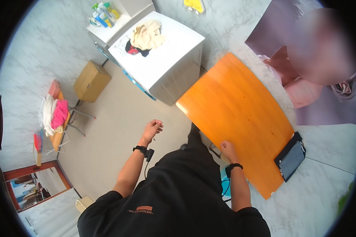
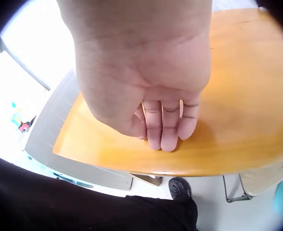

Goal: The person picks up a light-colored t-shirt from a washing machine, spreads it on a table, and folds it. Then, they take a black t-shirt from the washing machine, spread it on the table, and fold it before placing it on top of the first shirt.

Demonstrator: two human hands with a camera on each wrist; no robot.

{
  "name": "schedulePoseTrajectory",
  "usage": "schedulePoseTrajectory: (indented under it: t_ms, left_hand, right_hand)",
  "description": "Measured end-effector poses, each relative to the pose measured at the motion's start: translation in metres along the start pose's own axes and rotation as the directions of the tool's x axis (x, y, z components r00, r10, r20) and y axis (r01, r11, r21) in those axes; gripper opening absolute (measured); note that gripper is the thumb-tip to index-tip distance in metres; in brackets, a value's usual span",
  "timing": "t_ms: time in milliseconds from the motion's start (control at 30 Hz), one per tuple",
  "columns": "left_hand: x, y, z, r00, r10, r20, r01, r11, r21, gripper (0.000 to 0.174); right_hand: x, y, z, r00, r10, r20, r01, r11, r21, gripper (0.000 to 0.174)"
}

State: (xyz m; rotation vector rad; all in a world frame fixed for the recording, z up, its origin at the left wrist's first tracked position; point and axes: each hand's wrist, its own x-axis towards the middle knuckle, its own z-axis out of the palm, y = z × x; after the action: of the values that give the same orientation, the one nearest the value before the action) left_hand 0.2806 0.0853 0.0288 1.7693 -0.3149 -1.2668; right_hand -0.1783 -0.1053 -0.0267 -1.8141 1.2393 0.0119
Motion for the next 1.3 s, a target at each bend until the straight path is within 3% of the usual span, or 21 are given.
schedulePoseTrajectory:
  t_ms: [100,167,267,500,567,600,667,700,767,833,900,933,1000,1033,1100,1133,1167,1200,1233,1267,1300]
  left_hand:
    - [0.027,0.046,-0.015,0.999,0.025,-0.048,-0.025,1.0,0.005,0.018]
    - [0.053,0.069,-0.031,0.996,0.06,-0.059,-0.059,0.998,0.022,0.018]
    - [0.083,0.105,-0.049,0.981,0.157,-0.114,-0.157,0.988,0.015,0.018]
    - [0.17,0.191,-0.099,0.95,0.264,-0.167,-0.251,0.963,0.094,0.017]
    - [0.2,0.227,-0.114,0.934,0.287,-0.215,-0.275,0.958,0.084,0.016]
    - [0.22,0.242,-0.128,0.927,0.311,-0.207,-0.292,0.949,0.118,0.018]
    - [0.263,0.275,-0.148,0.878,0.404,-0.255,-0.368,0.913,0.176,0.016]
    - [0.285,0.286,-0.16,0.862,0.43,-0.268,-0.386,0.9,0.201,0.016]
    - [0.331,0.316,-0.177,0.806,0.457,-0.376,-0.376,0.886,0.271,0.02]
    - [0.37,0.336,-0.188,0.637,0.614,-0.465,-0.364,0.772,0.52,0.029]
    - [0.407,0.355,-0.191,0.64,0.589,-0.493,-0.216,0.754,0.621,0.04]
    - [0.42,0.361,-0.192,0.651,0.587,-0.48,-0.225,0.754,0.617,0.04]
    - [0.438,0.367,-0.193,0.825,0.438,-0.357,-0.016,0.649,0.76,0.05]
    - [0.436,0.374,-0.191,0.835,0.433,-0.34,-0.022,0.644,0.764,0.05]
    - [0.432,0.394,-0.186,0.722,0.594,-0.356,-0.14,0.629,0.764,0.052]
    - [0.436,0.399,-0.191,0.685,0.645,-0.34,-0.226,0.632,0.742,0.046]
    - [0.409,0.421,-0.19,0.751,0.568,-0.336,-0.344,0.772,0.535,0.042]
    - [0.42,0.422,-0.2,0.678,0.663,-0.319,-0.538,0.742,0.4,0.034]
    - [0.402,0.442,-0.194,0.658,0.68,-0.322,-0.683,0.72,0.123,0.028]
    - [0.361,0.475,-0.182,0.661,0.695,-0.284,-0.733,0.679,-0.042,0.022]
    - [0.35,0.495,-0.188,0.663,0.697,-0.273,-0.729,0.684,-0.021,0.022]
  right_hand:
    - [0.049,-0.009,0.0,0.999,-0.033,-0.038,0.034,0.999,0.013,0.023]
    - [0.075,-0.002,0.014,0.999,0.014,-0.038,-0.008,0.989,0.146,0.022]
    - [0.098,-0.011,0.012,0.996,0.069,-0.063,-0.058,0.985,0.165,0.02]
    - [0.117,0.005,0.029,0.994,0.048,-0.103,-0.042,0.997,0.062,0.022]
    - [0.112,0.012,0.036,0.974,0.21,-0.087,-0.18,0.946,0.269,0.023]
    - [0.106,0.004,0.035,0.97,0.221,-0.098,-0.189,0.945,0.267,0.023]
    - [0.096,-0.019,0.027,0.966,0.177,-0.186,-0.181,0.984,-0.002,0.021]
    - [0.089,-0.027,0.029,0.963,0.188,-0.193,-0.194,0.981,-0.011,0.021]
    - [0.079,-0.046,0.033,0.922,0.34,-0.183,-0.32,0.938,0.129,0.025]
    - [0.071,-0.066,0.034,0.905,0.385,-0.179,-0.364,0.921,0.14,0.025]
    - [0.066,-0.096,0.037,0.882,0.435,-0.182,-0.41,0.898,0.162,0.025]
    - [0.063,-0.11,0.038,0.881,0.431,-0.198,-0.408,0.901,0.146,0.025]
    - [0.058,-0.13,0.04,0.869,0.444,-0.217,-0.424,0.896,0.134,0.025]
    - [0.054,-0.134,0.044,0.883,0.414,-0.222,-0.402,0.91,0.099,0.021]
    - [0.047,-0.14,0.052,0.888,0.396,-0.235,-0.389,0.918,0.078,0.018]
    - [0.041,-0.14,0.055,0.874,0.411,-0.26,-0.384,0.911,0.15,0.017]
    - [0.034,-0.14,0.059,0.859,0.427,-0.281,-0.376,0.9,0.218,0.017]
    - [0.028,-0.144,0.059,0.85,0.439,-0.29,-0.385,0.895,0.226,0.017]
    - [0.025,-0.148,0.057,0.847,0.445,-0.292,-0.39,0.892,0.227,0.016]
    - [0.022,-0.151,0.056,0.844,0.451,-0.291,-0.396,0.889,0.228,0.016]
    - [0.019,-0.152,0.053,0.838,0.457,-0.297,-0.399,0.886,0.237,0.016]
